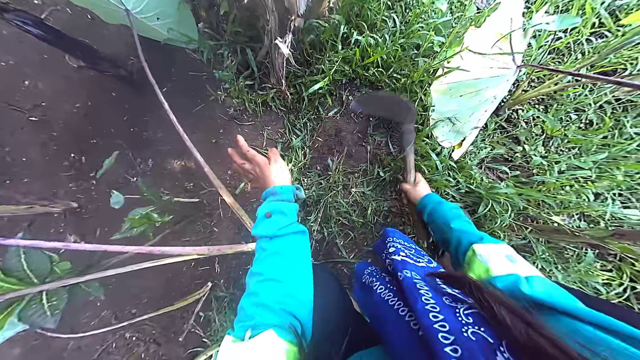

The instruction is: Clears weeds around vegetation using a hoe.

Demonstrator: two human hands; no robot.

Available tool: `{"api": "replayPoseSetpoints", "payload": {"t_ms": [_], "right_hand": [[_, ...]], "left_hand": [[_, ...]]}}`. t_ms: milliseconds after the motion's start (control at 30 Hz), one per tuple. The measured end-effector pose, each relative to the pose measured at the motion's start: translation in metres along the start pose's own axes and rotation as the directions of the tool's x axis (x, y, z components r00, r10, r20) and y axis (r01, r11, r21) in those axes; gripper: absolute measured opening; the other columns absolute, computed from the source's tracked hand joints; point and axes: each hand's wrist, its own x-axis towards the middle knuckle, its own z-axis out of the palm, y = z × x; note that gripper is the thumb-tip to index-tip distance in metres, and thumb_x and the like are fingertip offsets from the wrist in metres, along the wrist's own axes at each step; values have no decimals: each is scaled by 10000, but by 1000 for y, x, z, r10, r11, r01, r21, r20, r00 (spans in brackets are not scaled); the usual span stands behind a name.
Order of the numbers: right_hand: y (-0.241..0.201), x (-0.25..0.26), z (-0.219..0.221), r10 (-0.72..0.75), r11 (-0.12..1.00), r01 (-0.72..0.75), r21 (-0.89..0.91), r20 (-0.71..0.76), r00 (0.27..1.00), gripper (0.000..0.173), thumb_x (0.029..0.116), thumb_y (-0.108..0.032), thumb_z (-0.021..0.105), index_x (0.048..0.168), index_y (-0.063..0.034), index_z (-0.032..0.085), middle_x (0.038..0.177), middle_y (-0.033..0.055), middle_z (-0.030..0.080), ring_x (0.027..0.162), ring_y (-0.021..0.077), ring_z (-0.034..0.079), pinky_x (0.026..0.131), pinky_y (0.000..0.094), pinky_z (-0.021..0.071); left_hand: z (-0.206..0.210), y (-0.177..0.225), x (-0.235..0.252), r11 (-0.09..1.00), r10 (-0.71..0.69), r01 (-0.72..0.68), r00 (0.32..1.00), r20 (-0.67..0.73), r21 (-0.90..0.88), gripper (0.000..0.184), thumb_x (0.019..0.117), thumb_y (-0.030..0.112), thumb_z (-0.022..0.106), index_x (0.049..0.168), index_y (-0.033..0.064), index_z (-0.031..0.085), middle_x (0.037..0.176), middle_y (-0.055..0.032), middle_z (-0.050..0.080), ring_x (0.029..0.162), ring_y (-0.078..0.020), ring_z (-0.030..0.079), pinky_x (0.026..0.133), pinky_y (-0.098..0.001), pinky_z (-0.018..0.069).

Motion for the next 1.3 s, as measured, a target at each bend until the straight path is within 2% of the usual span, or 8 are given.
{"api": "replayPoseSetpoints", "payload": {"t_ms": [233,367,500,733,900,1000,1167,1300], "right_hand": [[47,-27,-3,44,939,48,-339,259,965,606,1002,-109,604,1536,10,342,1274,329,600,1044,440,670,909,595,533],[-21,-2,-16,-107,992,104,78,33,994,503,1046,-123,546,1474,59,353,928,183,596,655,198,588,663,372,536],[-142,35,23,-38,872,99,479,-136,990,522,1062,-143,493,1516,28,300,1063,176,598,743,199,642,675,350,567],[-14,8,51,-139,861,284,-422,343,929,625,1004,-170,621,1535,25,356,1356,339,582,1246,484,600,1054,633,460],[-84,26,22,-248,962,243,128,23,969,461,1023,-128,547,1411,86,421,906,187,615,667,223,609,664,398,546],[-161,52,48,-145,900,171,401,-96,985,531,1061,-161,497,1512,48,311,1056,203,610,761,237,642,722,394,572],[-68,57,62,-117,983,139,-118,183,976,627,1039,-157,566,1559,43,279,1348,333,554,1092,414,654,937,541,539],[-68,51,10,-190,980,183,81,84,978,444,1036,-142,560,1409,63,434,916,192,602,666,212,597,657,370,544]], "left_hand": [[4,8,8,999,-49,49,999,-20,-2,709,1038,194,507,1653,145,159,1709,-228,-12,1565,-448,66,1178,-661,232],[5,10,3,999,-31,31,1000,-7,-13,708,1031,185,496,1656,158,164,1713,-220,-9,1566,-461,41,1151,-744,161],[9,5,-5,1000,12,-12,1000,-5,18,717,1031,199,489,1661,187,147,1717,-205,-33,1557,-476,78,1121,-756,217],[-6,-4,1,999,-44,45,998,-43,22,704,1036,195,505,1656,192,172,1718,-203,-15,1563,-464,70,1115,-778,183],[-20,-6,-2,999,-45,43,995,-86,-21,718,1026,180,513,1656,182,169,1716,-210,-24,1563,-465,57,1133,-759,179],[-26,-7,-5,998,-54,55,994,-90,7,732,1032,190,494,1663,193,123,1714,-214,-25,1556,-481,74,1114,-767,217],[-27,-11,3,999,-43,41,988,-146,-14,723,1005,170,520,1650,177,195,1710,-223,26,1555,-456,104,1140,-722,207],[-25,-4,-5,999,-46,48,995,-89,21,704,1034,180,485,1656,166,156,1711,-228,-11,1562,-468,71,1137,-762,180]]}}
